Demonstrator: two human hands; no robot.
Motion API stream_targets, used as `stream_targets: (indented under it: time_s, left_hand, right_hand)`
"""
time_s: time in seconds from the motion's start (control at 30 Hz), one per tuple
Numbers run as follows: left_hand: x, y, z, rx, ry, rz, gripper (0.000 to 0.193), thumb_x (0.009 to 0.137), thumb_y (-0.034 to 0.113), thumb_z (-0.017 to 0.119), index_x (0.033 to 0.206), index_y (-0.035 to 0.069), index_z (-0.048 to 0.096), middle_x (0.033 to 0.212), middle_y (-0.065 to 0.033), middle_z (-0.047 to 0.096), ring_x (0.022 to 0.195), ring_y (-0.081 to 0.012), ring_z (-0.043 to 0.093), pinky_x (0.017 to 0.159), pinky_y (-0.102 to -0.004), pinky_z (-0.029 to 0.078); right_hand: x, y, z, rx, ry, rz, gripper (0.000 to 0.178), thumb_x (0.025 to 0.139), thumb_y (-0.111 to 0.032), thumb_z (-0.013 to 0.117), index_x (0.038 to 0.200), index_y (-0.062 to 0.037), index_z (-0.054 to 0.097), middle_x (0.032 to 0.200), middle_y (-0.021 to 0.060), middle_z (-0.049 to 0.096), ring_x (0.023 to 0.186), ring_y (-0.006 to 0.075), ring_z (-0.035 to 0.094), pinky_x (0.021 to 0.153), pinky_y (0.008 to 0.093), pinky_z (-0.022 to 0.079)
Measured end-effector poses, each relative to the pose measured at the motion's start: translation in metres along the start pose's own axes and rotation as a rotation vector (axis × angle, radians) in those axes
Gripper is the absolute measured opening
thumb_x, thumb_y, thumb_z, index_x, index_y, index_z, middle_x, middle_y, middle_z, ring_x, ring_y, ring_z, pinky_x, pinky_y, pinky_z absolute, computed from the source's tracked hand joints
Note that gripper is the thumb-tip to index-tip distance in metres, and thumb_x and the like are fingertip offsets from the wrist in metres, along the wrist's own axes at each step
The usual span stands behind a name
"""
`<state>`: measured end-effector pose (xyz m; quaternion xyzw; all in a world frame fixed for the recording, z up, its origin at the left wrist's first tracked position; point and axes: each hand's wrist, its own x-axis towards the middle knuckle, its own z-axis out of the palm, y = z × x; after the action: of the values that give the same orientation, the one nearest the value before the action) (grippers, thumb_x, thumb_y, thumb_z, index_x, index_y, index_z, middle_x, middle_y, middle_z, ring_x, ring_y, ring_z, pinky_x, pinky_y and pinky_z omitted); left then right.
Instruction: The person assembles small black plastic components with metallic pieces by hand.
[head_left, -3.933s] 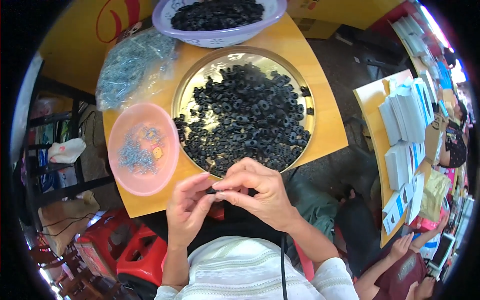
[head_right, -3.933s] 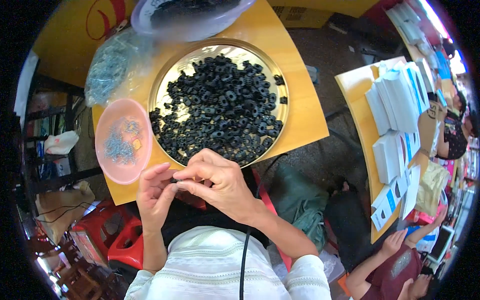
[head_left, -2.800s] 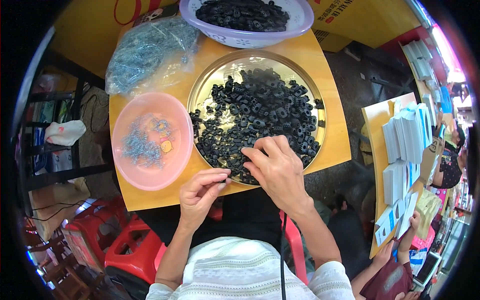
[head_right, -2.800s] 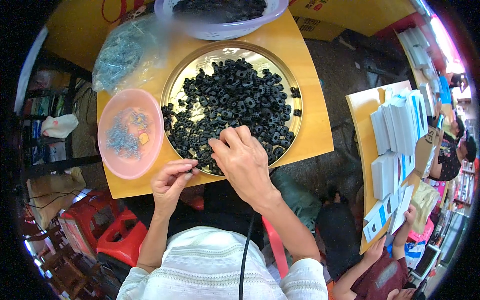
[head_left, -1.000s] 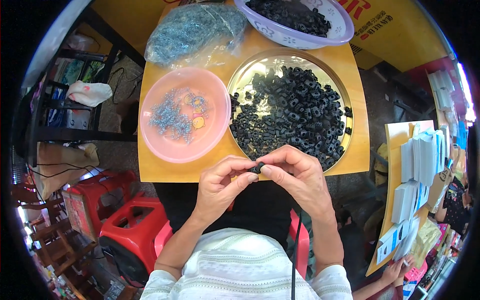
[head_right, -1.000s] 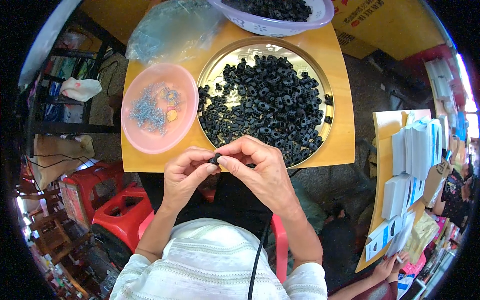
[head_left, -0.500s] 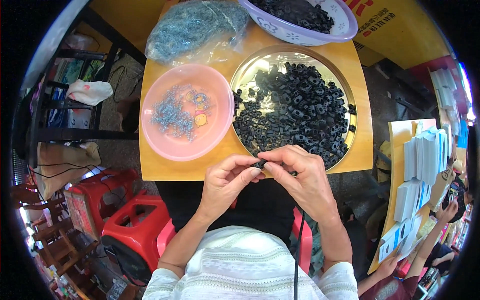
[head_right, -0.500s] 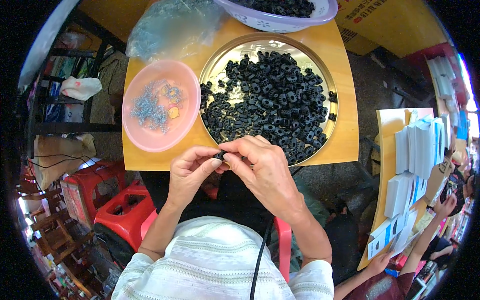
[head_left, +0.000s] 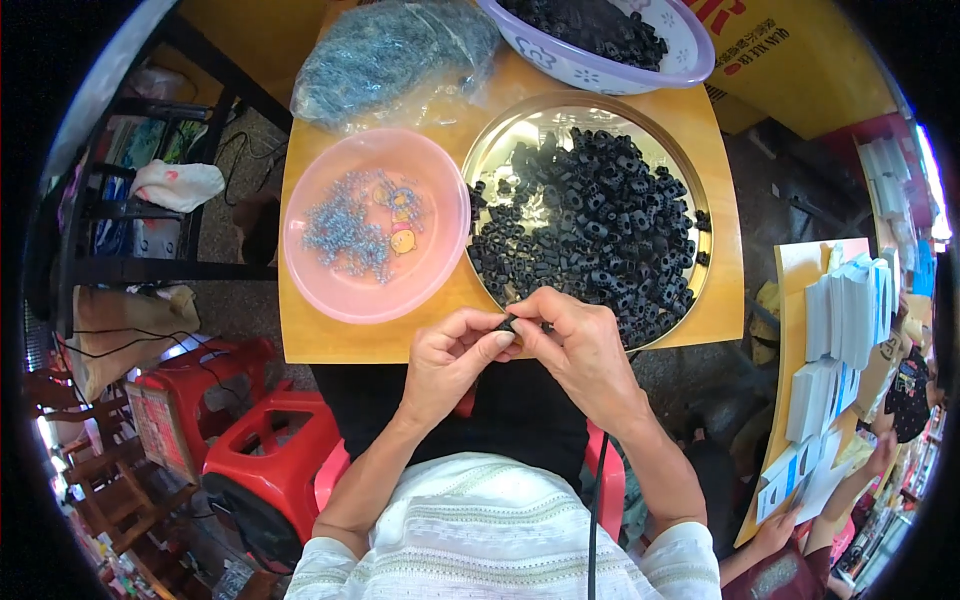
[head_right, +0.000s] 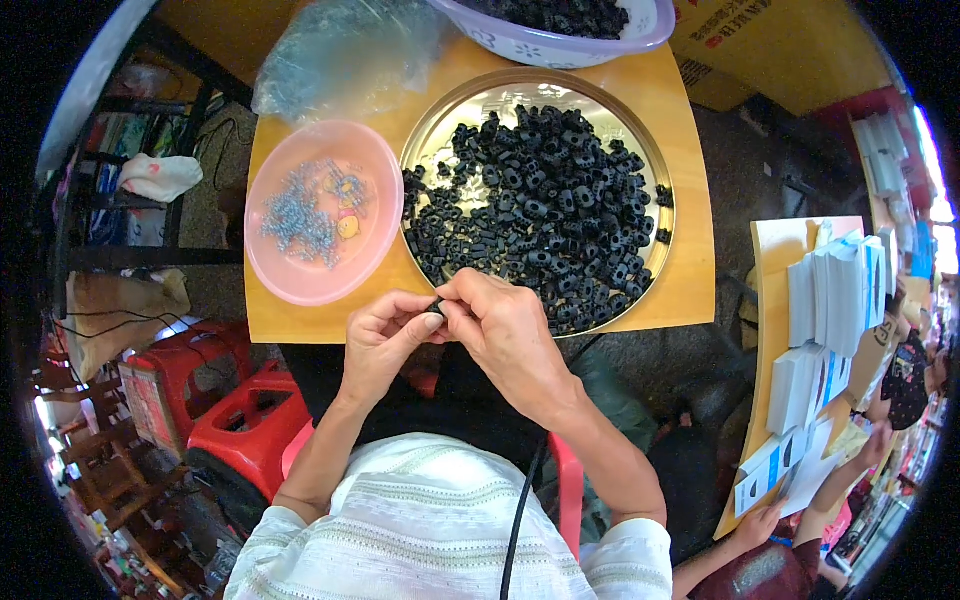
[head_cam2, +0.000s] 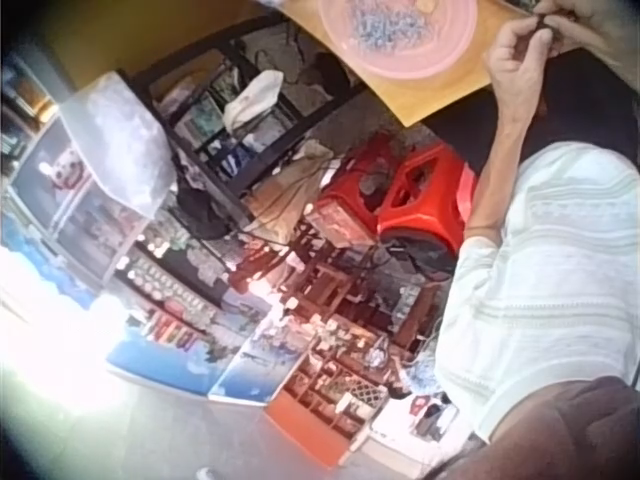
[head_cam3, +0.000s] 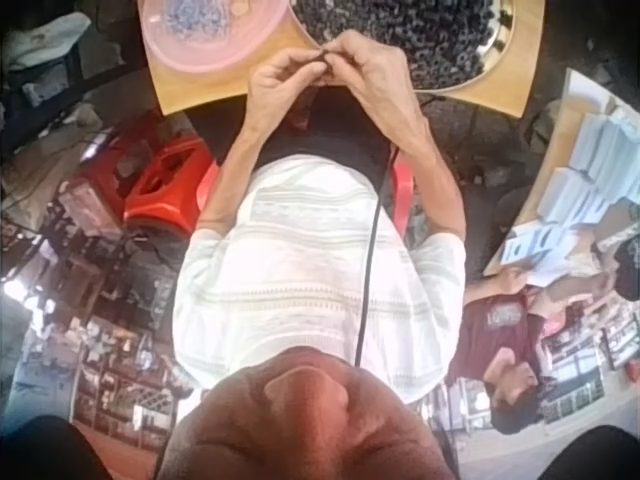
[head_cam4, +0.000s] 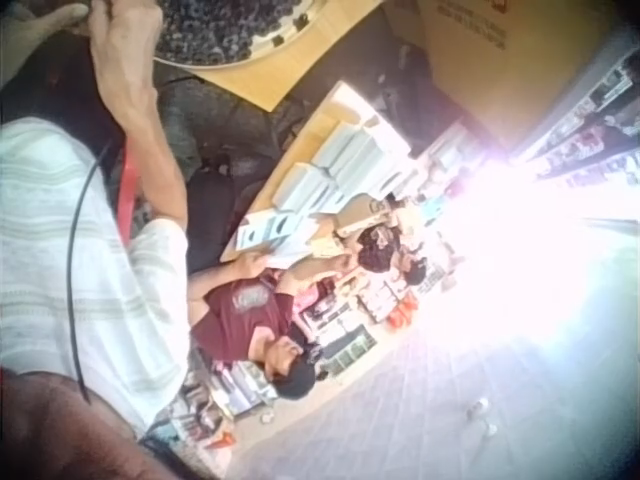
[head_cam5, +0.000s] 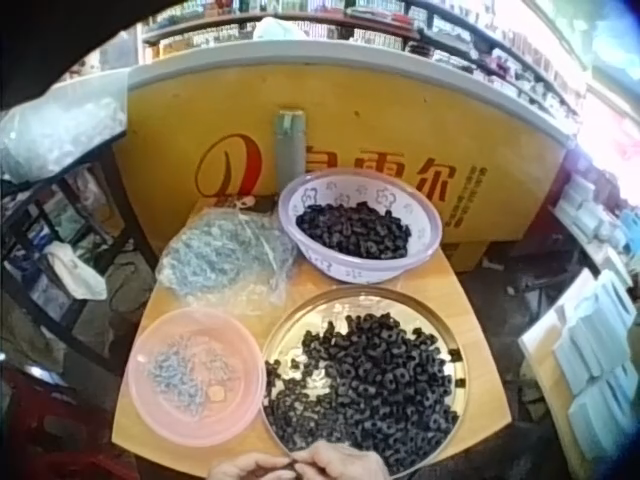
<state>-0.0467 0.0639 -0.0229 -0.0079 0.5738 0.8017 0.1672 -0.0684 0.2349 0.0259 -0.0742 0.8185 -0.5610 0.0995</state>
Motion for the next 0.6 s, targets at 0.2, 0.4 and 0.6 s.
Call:
stream_targets:
  time_s: [0.2,0.4,0.6]
  left_hand:
    - [0.001,0.0,0.003,-0.063,0.052,0.011,0.018,0.094,0.001,0.06,0.11,-0.007,0.061,0.096,-0.0121,0.068,0.088,-0.0161,0.068,0.079,-0.0288,0.058]
    - [0.0,0.013,0.006,-0.098,0.055,-0.054,0.016,0.094,0.004,0.061,0.107,-0.004,0.061,0.095,-0.0118,0.069,0.086,-0.0156,0.068,0.074,-0.0281,0.058]
    - [0.0,0.022,0.007,-0.231,0.052,-0.215,0.012,0.093,0.005,0.061,0.103,-0.002,0.061,0.091,-0.011,0.069,0.081,-0.013,0.068,0.072,-0.0265,0.058]
  right_hand:
    - [0.004,-0.007,-0.003,-0.093,-0.026,-0.031,0.01,0.085,-0.004,0.064,0.091,0.0025,0.059,0.081,0.0171,0.063,0.077,0.0339,0.063,0.067,0.04,0.05]
    - [-0.007,-0.017,0.002,-0.262,-0.01,-0.113,0.023,0.082,-0.004,0.064,0.102,0.0026,0.057,0.092,0.0182,0.062,0.087,0.0352,0.061,0.075,0.0421,0.051]
    - [-0.012,-0.012,0.009,-0.372,0.021,-0.164,0.034,0.078,-0.003,0.069,0.108,0.0014,0.054,0.096,0.0172,0.06,0.092,0.0348,0.058,0.079,0.0418,0.05]
